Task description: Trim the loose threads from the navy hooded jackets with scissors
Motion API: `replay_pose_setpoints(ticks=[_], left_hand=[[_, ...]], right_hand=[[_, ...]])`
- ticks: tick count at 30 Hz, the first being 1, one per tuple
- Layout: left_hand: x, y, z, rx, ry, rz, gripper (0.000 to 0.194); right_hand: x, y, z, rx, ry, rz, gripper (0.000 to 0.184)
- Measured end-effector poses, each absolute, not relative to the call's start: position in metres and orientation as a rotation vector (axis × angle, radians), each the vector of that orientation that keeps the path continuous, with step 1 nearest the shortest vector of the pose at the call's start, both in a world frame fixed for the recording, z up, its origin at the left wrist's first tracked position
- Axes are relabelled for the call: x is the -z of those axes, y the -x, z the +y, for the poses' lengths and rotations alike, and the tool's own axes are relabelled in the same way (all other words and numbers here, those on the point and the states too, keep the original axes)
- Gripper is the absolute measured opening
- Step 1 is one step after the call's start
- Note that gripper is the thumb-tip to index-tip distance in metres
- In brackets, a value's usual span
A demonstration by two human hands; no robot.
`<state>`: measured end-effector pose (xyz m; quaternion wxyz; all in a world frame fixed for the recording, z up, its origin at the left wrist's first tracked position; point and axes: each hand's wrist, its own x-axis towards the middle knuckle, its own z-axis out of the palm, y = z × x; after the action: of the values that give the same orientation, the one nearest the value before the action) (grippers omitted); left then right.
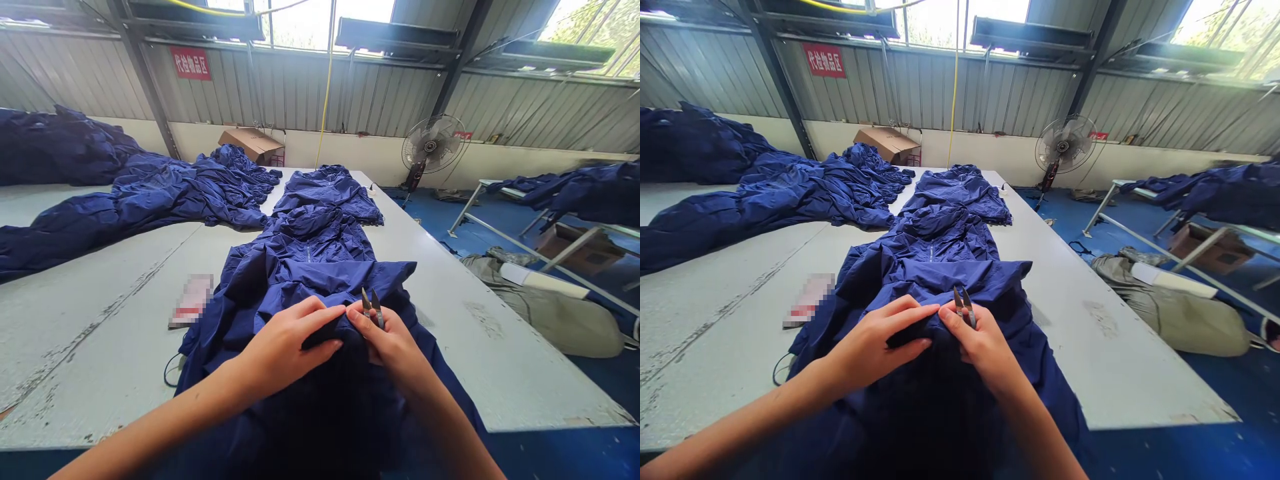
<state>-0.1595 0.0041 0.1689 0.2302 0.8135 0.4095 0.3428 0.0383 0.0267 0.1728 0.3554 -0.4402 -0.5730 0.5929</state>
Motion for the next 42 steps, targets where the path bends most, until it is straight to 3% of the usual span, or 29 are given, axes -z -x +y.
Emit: replay_pose_setpoints(ticks=[7, 14, 20, 25, 34, 42], left_hand=[[-0.178, 0.159, 0.005, -0.874, -2.289, 1.183, 0.023], [-0.173, 0.154, 0.008, -1.223, -1.698, 0.823, 0.010], [-0.157, 0.140, 0.007, -1.239, -1.327, 0.644, 0.018], [-0.157, 0.140, 0.008, -1.266, -1.378, 0.719, 0.022], [-0.164, 0.149, 0.003, -1.288, -1.622, 0.901, 0.009], [-0.164, 0.150, 0.001, -1.348, -1.805, 0.940, 0.006]], right_hand=[[-0.170, -0.038, 0.031, -1.530, 1.121, -1.501, 0.042], [-0.156, -0.028, 0.022, -0.766, 1.115, -1.661, 0.023], [-0.136, -0.018, 0.016, -0.606, 1.072, -1.587, 0.019], [-0.136, -0.024, 0.014, -0.585, 1.141, -1.572, 0.023], [-0.164, -0.035, -0.008, -0.286, 1.056, -1.902, 0.035], [-0.170, -0.033, -0.015, -0.243, 0.967, -1.876, 0.031]])
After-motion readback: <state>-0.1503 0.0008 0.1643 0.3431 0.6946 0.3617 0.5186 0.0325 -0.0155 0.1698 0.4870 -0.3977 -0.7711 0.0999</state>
